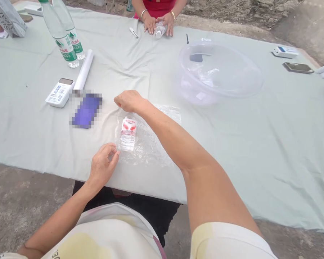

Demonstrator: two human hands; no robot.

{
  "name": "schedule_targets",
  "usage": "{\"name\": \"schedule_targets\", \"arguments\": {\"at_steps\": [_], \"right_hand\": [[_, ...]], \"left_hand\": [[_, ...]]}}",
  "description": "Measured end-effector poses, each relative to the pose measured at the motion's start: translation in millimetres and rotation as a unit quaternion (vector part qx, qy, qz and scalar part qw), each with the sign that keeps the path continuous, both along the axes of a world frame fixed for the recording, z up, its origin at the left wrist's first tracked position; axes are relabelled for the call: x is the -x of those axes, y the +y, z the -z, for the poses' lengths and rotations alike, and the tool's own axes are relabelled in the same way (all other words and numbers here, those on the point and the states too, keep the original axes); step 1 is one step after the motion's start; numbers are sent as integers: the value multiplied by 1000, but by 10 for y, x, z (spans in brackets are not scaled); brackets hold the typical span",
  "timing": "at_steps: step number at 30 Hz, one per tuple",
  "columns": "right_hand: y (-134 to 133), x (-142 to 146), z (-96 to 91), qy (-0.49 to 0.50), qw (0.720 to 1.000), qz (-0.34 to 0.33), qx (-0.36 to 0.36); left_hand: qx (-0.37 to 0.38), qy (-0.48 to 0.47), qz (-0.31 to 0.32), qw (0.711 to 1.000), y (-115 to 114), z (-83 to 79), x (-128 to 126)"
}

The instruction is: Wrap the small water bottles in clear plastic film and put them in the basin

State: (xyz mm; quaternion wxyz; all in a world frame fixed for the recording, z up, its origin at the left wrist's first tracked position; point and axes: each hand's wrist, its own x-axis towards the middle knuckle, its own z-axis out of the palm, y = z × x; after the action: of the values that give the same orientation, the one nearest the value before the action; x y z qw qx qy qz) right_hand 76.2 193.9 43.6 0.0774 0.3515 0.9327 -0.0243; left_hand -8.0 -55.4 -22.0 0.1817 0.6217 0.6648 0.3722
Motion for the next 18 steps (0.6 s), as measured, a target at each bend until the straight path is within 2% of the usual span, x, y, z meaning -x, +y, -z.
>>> {"name": "schedule_targets", "arguments": {"at_steps": [5, 8, 14, 18], "right_hand": [[-44, -317, -18, 95, 995, -16, 3], [-118, -476, 23, 149, 989, -3, 4], [-213, -727, 258, 292, 956, 22, 20], [-239, -861, 415, 364, 931, 27, 27]], "left_hand": [[-64, -13, -11, 998, 6, 78, -54], [-110, 4, -9, 994, 25, 111, -89], [-190, 49, 29, 980, 119, 140, -163], [-236, 68, 81, 966, 185, 129, -225]]}}
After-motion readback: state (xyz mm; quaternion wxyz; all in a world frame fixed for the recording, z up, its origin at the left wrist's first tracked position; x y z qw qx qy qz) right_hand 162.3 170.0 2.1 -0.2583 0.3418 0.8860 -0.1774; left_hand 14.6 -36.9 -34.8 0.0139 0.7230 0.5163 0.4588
